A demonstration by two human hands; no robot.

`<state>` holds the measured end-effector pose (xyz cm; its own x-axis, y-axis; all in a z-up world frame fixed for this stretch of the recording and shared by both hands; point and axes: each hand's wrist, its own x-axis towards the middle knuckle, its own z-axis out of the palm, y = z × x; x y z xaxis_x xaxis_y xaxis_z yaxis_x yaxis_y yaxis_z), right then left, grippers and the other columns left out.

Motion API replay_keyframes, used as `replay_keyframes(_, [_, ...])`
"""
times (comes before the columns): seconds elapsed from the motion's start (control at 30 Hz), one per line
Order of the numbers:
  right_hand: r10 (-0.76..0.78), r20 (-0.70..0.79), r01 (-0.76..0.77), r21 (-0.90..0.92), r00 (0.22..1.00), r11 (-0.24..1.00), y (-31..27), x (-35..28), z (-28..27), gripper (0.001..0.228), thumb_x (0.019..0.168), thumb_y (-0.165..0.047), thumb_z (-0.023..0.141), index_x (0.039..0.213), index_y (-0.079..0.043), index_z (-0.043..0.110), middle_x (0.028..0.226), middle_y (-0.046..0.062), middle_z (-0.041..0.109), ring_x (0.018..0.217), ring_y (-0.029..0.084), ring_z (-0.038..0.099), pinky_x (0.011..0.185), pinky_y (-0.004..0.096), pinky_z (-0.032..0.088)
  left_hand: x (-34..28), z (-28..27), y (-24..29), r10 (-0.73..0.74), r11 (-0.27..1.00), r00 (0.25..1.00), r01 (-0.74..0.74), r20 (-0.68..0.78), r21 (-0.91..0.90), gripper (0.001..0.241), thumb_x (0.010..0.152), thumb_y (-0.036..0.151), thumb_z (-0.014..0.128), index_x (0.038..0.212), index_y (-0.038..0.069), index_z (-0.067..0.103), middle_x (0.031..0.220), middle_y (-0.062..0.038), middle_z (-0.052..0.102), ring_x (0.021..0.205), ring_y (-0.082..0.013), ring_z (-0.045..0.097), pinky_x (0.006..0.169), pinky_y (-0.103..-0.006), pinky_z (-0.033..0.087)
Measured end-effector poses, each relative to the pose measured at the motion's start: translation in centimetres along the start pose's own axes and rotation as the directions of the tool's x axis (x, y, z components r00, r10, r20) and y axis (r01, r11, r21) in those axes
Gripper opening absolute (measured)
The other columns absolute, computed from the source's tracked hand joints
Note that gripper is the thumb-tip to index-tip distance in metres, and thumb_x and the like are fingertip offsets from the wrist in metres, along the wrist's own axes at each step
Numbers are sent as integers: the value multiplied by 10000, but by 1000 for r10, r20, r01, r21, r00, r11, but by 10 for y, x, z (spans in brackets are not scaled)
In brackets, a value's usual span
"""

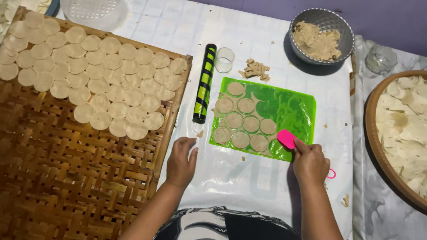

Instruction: Transfer round pieces of dough from a cutting mat to a drying tray using a small spatula.

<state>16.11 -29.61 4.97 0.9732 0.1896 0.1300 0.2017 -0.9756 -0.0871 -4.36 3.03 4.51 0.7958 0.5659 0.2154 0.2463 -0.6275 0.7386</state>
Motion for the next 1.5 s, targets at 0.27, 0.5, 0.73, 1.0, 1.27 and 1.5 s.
replay_keyframes(0.27, [-105,-26,103,-83,994,991,-6,19,-2,299,892,-248,744,1155,-380,797,992,54,665,935,239,665,816,428,442,-1,5,-3,-24,999,1000,24,19,31,251,956,156,653,1199,103,686,1207,-120,614,1058,-316,666,854,-422,555])
replay_keyframes(0.5, [-120,34,123,-133,992,983,-11,27,-10,286,895,-244,741,1135,-386,805,1008,58,667,927,241,662,824,414,434,-1,6,-3,-50,997,998,48,30,55,253,949,159,652,1193,104,691,1223,-113,618,1079,-315,660,865,-423,553])
replay_keyframes(0.73, [-162,96,165,-24,982,986,-9,31,-7,304,876,-242,752,1151,-362,802,997,51,675,953,232,665,811,421,441,-1,5,0,-41,997,999,39,32,61,252,953,155,651,1195,102,693,1223,-112,621,1084,-306,661,872,-417,552])
replay_keyframes(1.0, [-80,87,8,629,993,777,-4,36,45,374,903,-146,755,1256,-269,763,998,90,640,940,226,636,871,333,520,2,1,4,-105,994,994,107,43,-31,252,956,157,644,1194,89,690,1221,-108,630,972,-257,682,829,-366,564])
replay_keyframes(1.27, [-292,31,148,808,956,571,-51,2,-3,371,912,-46,706,1256,-173,759,1069,75,630,985,175,621,870,290,503,14,34,-19,-369,720,903,428,220,-547,317,1024,228,549,1285,100,673,1120,-78,724,905,-161,676,767,-293,560])
replay_keyframes(1.5, [-474,192,251,649,859,718,-116,-31,-53,429,835,-65,715,1171,-323,782,1018,20,686,746,179,703,706,348,564,22,57,-13,-339,139,599,795,725,-591,442,1080,393,485,1250,38,683,1064,-79,719,916,-123,702,827,-267,585])
